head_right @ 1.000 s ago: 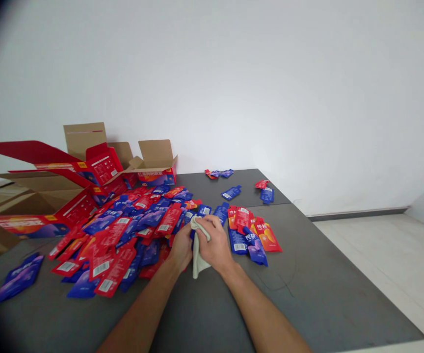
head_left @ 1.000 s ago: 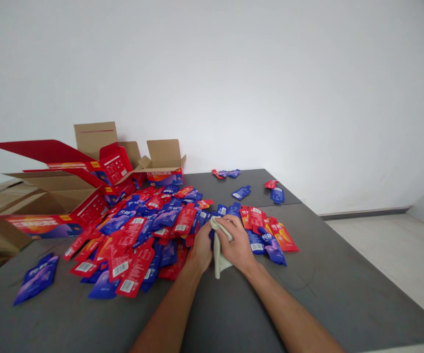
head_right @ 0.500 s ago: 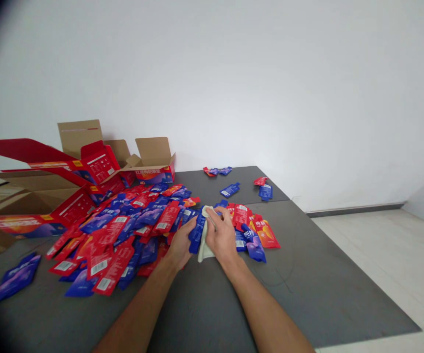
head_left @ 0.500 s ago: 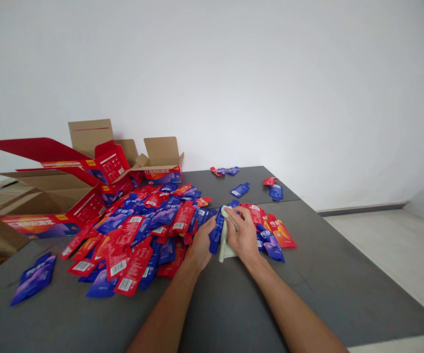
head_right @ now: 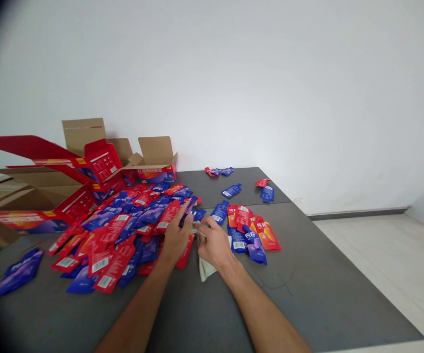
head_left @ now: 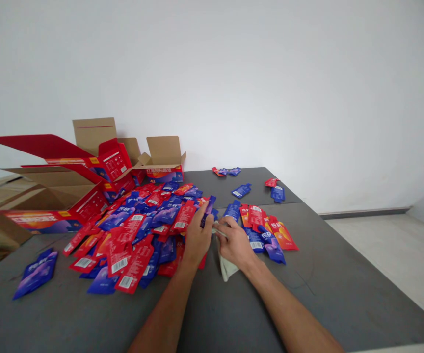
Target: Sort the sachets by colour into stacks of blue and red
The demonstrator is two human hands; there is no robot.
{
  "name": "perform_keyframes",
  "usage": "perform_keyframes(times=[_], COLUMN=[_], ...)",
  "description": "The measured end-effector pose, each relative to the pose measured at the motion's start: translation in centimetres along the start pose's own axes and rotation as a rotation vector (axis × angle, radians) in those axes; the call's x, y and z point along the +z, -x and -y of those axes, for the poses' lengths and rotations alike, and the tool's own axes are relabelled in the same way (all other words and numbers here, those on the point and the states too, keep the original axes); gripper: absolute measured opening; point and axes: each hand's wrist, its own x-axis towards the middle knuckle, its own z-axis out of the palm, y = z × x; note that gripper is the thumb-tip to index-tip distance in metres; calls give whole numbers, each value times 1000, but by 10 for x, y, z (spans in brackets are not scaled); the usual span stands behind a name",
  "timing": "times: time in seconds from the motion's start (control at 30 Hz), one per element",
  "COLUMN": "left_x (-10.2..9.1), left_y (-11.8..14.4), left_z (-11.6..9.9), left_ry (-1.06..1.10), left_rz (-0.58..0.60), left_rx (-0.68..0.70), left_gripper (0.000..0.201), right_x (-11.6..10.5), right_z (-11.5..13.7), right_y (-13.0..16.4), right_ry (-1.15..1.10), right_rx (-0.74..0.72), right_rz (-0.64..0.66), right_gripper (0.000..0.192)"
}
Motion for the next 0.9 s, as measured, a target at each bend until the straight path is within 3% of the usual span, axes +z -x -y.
perform_keyframes(times=[0.13,0.27,0.43,0.63,0.9], left_x=[-18,-39,-45,-14,62], left_y=[-8,-18,-21,-15,-25], left_z=[2,14,21,19,38], left_ry=[-437,-825,-1111,-1180,-1005], left_rz=[-87,-226,-236,-119,334], left_rx=[141,135,100,226,245], left_gripper=[47,45,39,33,30], right_x=[-1,-5,-11,-24,-33], right_z=[-16,-27,-25,-21,-32], right_y=[-2,-4,-5,-9,-10], right_ry=[106,205,283,320,358], right_rx=[99,182,311,499,567], right_rz=[-71,-117,-18,57,17], right_gripper=[36,30,27,28,21])
